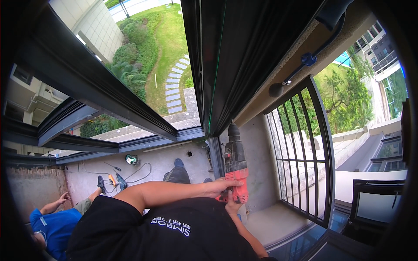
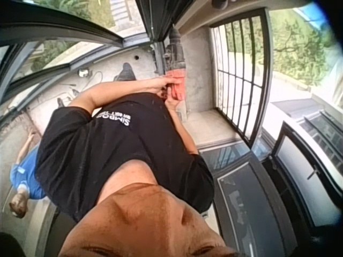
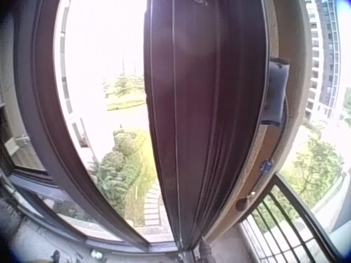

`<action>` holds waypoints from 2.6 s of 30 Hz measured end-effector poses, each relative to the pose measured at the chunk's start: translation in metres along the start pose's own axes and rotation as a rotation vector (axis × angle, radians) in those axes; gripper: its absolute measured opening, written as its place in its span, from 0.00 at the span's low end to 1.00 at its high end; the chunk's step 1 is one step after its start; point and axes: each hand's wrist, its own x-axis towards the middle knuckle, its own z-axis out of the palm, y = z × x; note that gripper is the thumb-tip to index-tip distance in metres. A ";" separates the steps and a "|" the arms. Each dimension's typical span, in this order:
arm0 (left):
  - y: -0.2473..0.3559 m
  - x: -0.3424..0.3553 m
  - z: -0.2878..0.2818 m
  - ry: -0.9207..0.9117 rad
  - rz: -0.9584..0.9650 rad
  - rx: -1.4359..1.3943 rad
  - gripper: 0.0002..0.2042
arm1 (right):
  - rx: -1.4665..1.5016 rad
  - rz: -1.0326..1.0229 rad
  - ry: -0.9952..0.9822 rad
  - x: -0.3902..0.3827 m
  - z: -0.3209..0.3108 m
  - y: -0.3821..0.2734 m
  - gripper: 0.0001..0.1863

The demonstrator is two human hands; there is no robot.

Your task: The person installs a window frame by fastening the upper frame with a power drill and a hammer, drilling holes into the frame and concrete with hammer drills, and driving fasteners into the frame with a hammer.

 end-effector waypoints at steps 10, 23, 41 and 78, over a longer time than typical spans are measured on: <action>0.000 0.002 -0.003 -0.009 0.003 -0.021 0.20 | -0.006 0.023 -0.015 0.001 0.000 0.002 0.23; -0.004 0.007 -0.005 0.016 0.040 0.004 0.19 | 0.049 0.035 0.008 0.002 0.006 -0.007 0.22; -0.025 0.000 0.035 0.159 0.303 -0.070 0.20 | 0.014 -0.003 0.022 -0.015 -0.011 -0.024 0.23; 0.004 0.000 0.020 0.085 0.313 -0.095 0.19 | -0.061 0.076 0.015 -0.003 -0.006 0.013 0.24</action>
